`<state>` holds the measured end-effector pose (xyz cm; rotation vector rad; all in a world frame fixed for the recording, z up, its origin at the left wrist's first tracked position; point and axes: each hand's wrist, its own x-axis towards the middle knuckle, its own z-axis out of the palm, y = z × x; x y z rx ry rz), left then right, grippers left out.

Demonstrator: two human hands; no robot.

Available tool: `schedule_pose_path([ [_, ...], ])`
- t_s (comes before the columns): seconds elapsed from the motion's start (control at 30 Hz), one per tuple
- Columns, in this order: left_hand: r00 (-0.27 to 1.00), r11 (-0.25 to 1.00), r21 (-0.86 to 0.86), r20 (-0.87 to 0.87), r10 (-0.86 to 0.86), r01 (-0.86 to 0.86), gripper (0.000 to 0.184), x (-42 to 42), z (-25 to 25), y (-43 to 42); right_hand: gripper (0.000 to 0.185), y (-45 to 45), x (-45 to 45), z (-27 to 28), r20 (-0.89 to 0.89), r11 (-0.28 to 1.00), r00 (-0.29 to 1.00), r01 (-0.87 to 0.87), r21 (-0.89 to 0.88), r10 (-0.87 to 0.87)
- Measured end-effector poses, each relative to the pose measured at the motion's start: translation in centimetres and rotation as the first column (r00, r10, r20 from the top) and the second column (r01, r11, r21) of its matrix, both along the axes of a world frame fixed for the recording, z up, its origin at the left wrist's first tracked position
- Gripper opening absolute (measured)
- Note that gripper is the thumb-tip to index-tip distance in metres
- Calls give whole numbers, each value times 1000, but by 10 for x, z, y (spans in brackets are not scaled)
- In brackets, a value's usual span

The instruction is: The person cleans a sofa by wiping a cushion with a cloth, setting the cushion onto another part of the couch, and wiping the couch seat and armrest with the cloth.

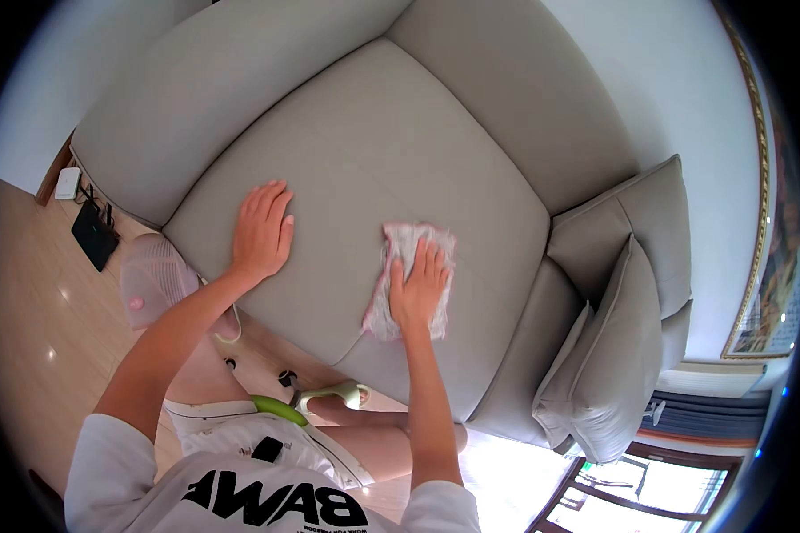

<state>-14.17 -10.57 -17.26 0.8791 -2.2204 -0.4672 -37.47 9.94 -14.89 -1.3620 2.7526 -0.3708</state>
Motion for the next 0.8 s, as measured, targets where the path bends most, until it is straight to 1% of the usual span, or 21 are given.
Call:
schedule_pose_path([
  [0.07,1000,1000,-6,27,8,-8,37,-4,-4,-1,76,-42,-10,-2,41,1000,999,12,-28,-10],
  [0.17,999,1000,-8,51,15,-15,38,-2,-7,0,79,-84,-5,-21,-90,985,985,157,74,-150],
  [0.2,999,1000,-9,50,17,-16,38,-2,-6,1,82,-89,3,-19,-109,984,981,169,48,-163],
  [0.3,1000,1000,-12,24,20,-20,37,-1,-6,1,84,-74,30,-24,-178,998,982,49,-40,-55],
  [0.37,999,1000,12,-51,-1,2,35,2,-10,1,83,-53,70,-15,-230,988,961,-150,31,153],
  [0.43,994,999,27,-110,-20,23,34,5,-10,-2,82,-21,116,-3,-158,943,931,-331,22,330],
  [0.5,989,998,45,-146,-40,47,33,10,-11,-1,82,20,136,3,-64,903,902,-420,89,426],
  [0.53,990,998,39,-137,-35,41,33,11,-10,-1,82,29,138,4,-12,877,882,-466,119,471],
  [0.63,993,999,36,-118,-30,34,32,10,-7,1,82,39,101,6,-55,926,930,-355,127,364],
  [0.67,993,999,40,-118,-30,35,32,10,-7,1,82,33,83,2,-70,954,952,-293,72,298],
  [0.73,994,999,40,-108,-18,23,34,9,-6,1,83,3,56,7,-53,989,988,-146,7,146],
  [0.8,996,999,36,-88,3,0,36,6,-5,2,83,-42,27,4,-15,1000,1000,-15,-9,15],
])
